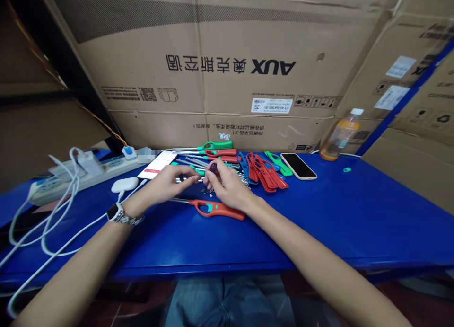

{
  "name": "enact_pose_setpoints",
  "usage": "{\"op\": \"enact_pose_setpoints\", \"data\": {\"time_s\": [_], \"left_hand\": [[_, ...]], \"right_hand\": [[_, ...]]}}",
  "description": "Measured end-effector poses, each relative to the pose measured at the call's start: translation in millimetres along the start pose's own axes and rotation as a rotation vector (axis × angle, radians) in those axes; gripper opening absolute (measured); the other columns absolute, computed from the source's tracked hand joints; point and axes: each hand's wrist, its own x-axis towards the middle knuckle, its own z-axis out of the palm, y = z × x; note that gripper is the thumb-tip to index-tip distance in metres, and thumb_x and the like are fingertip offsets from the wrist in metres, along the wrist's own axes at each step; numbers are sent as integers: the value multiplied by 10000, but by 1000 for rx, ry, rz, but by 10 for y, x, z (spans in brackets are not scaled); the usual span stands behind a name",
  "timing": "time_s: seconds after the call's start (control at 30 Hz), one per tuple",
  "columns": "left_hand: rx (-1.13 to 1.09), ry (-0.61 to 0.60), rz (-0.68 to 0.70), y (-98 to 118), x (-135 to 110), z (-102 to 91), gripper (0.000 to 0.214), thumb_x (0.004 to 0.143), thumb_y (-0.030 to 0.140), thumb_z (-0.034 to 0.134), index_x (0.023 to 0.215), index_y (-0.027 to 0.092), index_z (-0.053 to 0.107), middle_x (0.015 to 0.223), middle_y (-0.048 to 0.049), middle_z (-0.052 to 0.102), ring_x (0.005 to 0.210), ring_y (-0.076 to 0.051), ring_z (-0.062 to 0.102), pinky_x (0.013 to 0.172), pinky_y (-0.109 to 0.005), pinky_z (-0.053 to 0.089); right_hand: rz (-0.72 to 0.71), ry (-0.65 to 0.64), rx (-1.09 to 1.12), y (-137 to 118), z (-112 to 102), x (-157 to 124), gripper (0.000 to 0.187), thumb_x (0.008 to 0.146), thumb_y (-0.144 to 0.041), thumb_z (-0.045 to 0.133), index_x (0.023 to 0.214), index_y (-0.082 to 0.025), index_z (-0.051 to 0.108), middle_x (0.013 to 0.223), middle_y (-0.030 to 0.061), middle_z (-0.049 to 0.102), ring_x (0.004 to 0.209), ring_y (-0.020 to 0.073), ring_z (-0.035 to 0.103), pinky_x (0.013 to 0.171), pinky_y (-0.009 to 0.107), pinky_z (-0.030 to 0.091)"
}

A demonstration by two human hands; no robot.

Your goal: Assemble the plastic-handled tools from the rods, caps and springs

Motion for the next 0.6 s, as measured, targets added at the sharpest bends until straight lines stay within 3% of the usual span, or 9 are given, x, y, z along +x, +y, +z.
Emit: {"op": "enact_pose_setpoints", "data": {"time_s": [0.3, 0.6], "left_hand": [[25, -39, 14, 6, -5, 19, 274, 920, 333, 526, 859, 147, 718, 787, -35, 713, 698, -173, 609, 645, -269, 420], [-23, -70, 43, 6, 11, 59, 147, 790, 257, 702, 886, 150, 732, 835, -44, 726, 759, -171, 632, 723, -274, 477]], "right_hand": [[-12, -29, -179, -7, -31, -15, 93, 1002, -287, 385, 1016, -211, 438, 851, 24, 640, 718, 153, 622, 705, 316, 494], [-14, 157, 135, 57, -62, 7, 245, 983, -458, 453, 950, -215, 450, 813, 9, 629, 654, 119, 625, 640, 279, 533]]}}
